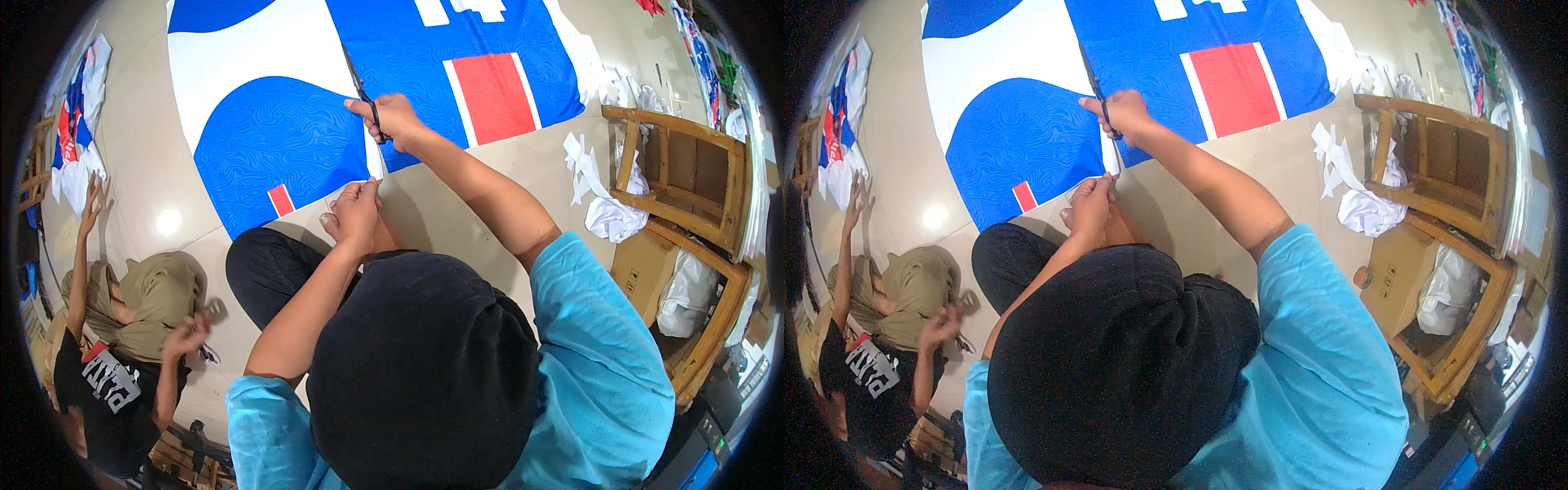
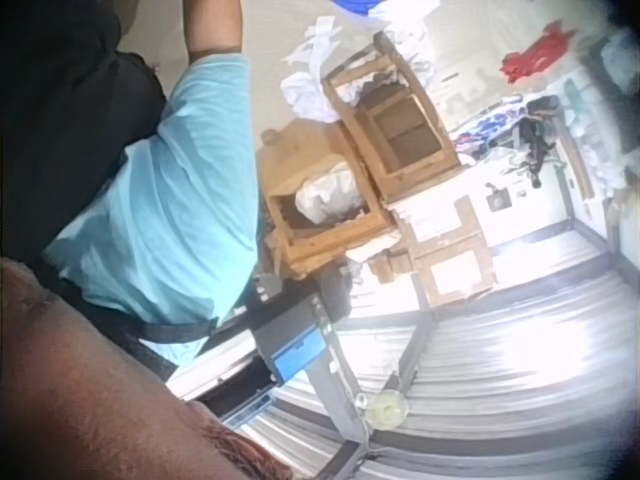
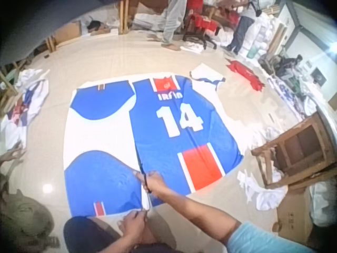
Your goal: The person sits on the floor and uses scissors to cut a large piece of blue, red, and white fabric. They trim the edges of the fabric, which appears to be a sports jersey, and then flip it over to cut the other side.
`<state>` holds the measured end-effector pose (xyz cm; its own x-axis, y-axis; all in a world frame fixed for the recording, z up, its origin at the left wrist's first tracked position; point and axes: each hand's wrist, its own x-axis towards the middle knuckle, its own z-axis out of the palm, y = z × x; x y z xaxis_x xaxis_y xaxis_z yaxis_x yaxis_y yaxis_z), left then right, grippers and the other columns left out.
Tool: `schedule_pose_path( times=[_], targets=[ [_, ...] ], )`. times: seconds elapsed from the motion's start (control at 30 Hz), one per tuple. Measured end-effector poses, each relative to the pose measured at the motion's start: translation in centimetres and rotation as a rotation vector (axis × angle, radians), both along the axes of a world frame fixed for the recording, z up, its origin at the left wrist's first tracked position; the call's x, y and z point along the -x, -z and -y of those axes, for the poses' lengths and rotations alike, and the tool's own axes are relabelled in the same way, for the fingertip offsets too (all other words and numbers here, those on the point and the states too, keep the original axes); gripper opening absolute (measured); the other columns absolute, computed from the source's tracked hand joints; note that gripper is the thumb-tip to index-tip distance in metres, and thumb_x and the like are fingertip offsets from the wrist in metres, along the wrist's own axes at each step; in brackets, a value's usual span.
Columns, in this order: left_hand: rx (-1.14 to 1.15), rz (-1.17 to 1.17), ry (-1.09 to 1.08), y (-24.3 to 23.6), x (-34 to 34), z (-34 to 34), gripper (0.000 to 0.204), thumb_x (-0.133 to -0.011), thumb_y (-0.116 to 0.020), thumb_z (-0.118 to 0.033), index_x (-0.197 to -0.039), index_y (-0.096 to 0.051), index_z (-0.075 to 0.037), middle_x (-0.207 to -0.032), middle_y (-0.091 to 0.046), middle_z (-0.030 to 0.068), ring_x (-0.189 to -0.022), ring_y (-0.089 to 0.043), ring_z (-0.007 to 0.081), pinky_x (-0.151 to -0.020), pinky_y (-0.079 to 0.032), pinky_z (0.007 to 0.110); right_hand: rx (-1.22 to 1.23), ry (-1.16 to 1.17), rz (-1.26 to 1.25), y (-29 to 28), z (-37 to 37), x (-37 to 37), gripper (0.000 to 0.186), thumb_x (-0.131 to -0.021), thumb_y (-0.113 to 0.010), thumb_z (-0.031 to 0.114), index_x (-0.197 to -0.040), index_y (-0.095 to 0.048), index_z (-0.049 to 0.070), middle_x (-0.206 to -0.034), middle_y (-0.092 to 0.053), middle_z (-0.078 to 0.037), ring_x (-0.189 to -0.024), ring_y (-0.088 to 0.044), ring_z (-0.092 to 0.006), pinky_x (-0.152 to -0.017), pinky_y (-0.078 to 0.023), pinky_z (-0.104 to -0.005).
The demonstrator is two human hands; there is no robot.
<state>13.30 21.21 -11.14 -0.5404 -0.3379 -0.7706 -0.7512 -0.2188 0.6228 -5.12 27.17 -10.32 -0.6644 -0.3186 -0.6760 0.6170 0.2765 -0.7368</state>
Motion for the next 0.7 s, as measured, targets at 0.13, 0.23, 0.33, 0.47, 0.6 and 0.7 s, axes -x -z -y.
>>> schedule_pose_path(
  times=[0.13,0.23,0.33,0.47,0.6,0.7],
  targets=[
    [0.008,0.013,-0.004,0.6,-0.1,0.0,0.029,-0.104,-0.062,-0.033,-0.102,-0.075,-0.007,-0.069,-0.053,-0.0044,-0.057,-0.044,0.0061,-0.053,-0.034,0.024,0.02,0.036,0.041,-0.3,0.4,0.3,0.046,-0.083,-0.086,0.038,-0.064,-0.057,0.007,-0.06,-0.056,-0.004,-0.046,-0.049,-0.0106,-0.041,-0.039,-0.0275],
    [0.027,-0.014,0.001,1.1,0.5,0.0,0.029,-0.103,-0.062,-0.033,-0.101,-0.074,-0.007,-0.069,-0.053,-0.0042,-0.059,-0.045,0.0064,-0.056,-0.035,0.024,0.054,0.056,0.065,-0.5,0.9,1.6,0.044,-0.082,-0.086,0.037,-0.065,-0.057,0.008,-0.061,-0.056,-0.004,-0.048,-0.05,-0.0108,-0.042,-0.039,-0.0278],
    [-0.009,-0.028,-0.025,1.1,0.3,-0.1,0.029,-0.102,-0.063,-0.032,-0.098,-0.075,-0.006,-0.068,-0.055,-0.0034,-0.062,-0.047,0.0072,-0.06,-0.036,0.025,0.028,0.057,0.063,-0.1,1.3,2.0,0.042,-0.082,-0.086,0.036,-0.067,-0.058,0.008,-0.062,-0.056,-0.004,-0.048,-0.05,-0.0111,-0.042,-0.039,-0.0283],
    [0.008,-0.035,-0.016,-0.3,0.8,0.0,0.03,-0.1,-0.064,-0.031,-0.094,-0.075,-0.004,-0.066,-0.058,-0.0021,-0.066,-0.05,0.0082,-0.065,-0.039,0.026,0.04,0.069,0.045,-0.1,1.5,2.4,0.042,-0.082,-0.086,0.036,-0.068,-0.059,0.007,-0.062,-0.056,-0.005,-0.049,-0.049,-0.0113,-0.042,-0.038,-0.0286],
    [0.004,-0.038,-0.023,0.2,0.5,0.0,0.029,-0.1,-0.064,-0.03,-0.094,-0.075,-0.004,-0.066,-0.057,-0.0019,-0.065,-0.05,0.0082,-0.064,-0.038,0.025,0.055,0.056,0.048,-0.3,1.6,2.3,0.04,-0.083,-0.085,0.037,-0.074,-0.06,0.006,-0.061,-0.055,-0.003,-0.047,-0.048,-0.0096,-0.041,-0.036,-0.0266],
    [-0.022,-0.029,-0.034,0.0,0.6,0.0,0.029,-0.1,-0.064,-0.03,-0.096,-0.074,-0.003,-0.067,-0.058,-0.0016,-0.065,-0.05,0.0087,-0.065,-0.038,0.025,0.024,0.05,0.029,0.0,1.6,2.5,0.04,-0.083,-0.085,0.036,-0.074,-0.06,0.006,-0.061,-0.056,-0.003,-0.048,-0.049,-0.0097,-0.041,-0.036,-0.0266]
  ],
)
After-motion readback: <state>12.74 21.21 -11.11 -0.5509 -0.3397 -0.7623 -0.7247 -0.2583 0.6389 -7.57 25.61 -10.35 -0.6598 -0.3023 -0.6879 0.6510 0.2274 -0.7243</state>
